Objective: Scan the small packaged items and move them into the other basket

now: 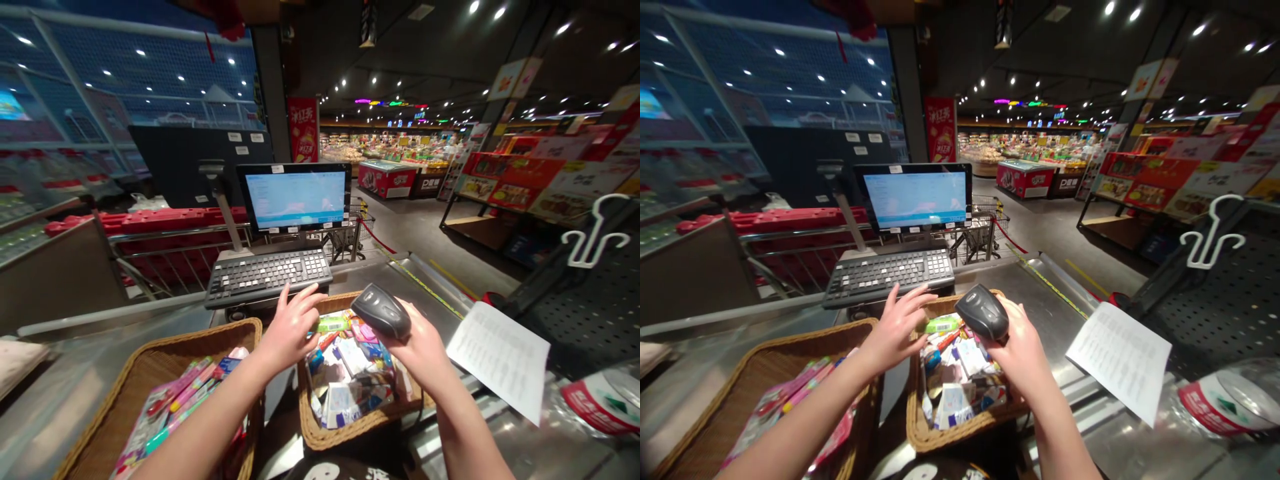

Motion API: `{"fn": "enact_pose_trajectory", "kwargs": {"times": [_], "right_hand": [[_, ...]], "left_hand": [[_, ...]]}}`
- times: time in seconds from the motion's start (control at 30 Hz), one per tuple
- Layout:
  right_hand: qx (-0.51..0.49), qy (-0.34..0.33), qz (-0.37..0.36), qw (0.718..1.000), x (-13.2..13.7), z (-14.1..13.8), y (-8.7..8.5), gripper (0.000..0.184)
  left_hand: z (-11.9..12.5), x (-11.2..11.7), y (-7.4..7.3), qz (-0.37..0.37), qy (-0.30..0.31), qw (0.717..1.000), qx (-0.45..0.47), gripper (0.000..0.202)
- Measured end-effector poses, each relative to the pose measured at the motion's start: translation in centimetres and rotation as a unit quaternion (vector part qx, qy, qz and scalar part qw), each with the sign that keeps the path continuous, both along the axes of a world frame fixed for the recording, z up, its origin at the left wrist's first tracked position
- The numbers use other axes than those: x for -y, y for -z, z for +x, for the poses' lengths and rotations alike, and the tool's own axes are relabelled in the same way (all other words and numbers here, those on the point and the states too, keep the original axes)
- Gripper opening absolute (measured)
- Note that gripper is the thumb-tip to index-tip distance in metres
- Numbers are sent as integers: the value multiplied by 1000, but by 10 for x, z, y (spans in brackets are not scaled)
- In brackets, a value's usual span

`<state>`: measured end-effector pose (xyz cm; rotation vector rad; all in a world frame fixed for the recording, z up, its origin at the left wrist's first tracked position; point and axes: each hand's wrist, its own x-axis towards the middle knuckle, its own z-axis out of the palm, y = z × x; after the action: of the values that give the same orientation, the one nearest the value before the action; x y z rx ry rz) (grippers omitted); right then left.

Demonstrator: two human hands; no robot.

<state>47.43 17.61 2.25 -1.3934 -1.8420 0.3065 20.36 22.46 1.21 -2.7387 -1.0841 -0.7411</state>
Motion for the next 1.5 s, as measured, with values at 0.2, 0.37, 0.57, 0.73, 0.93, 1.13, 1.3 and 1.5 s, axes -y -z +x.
{"fn": "enact_pose_trajectory", "kwargs": {"times": [0.2,0.37,0.57,0.73,0.93,1.13,1.3,1.5], "right_hand": [[8,0,74,997,3,-13,-5,41],[46,-19,107,993,7,-27,-9,43],[73,-76,144,984,10,-56,-20,37],[67,-101,138,983,11,-81,-25,34],[75,-124,123,982,10,-102,-25,33],[68,-130,121,982,11,-118,-24,35],[70,-133,122,981,11,-129,-23,40],[65,-151,92,982,14,-143,-22,34]], "left_hand": [[-16,-4,-15,81,-29,996,11,7],[-33,-5,-28,165,-55,985,21,14],[-58,-4,-45,200,-98,974,29,12],[-82,-1,-50,195,-140,970,25,6],[-108,5,-51,178,-167,970,13,4],[-126,12,-52,160,-180,970,18,5],[-139,16,-50,150,-186,971,17,6],[-157,26,-42,135,-197,971,17,7]]}}
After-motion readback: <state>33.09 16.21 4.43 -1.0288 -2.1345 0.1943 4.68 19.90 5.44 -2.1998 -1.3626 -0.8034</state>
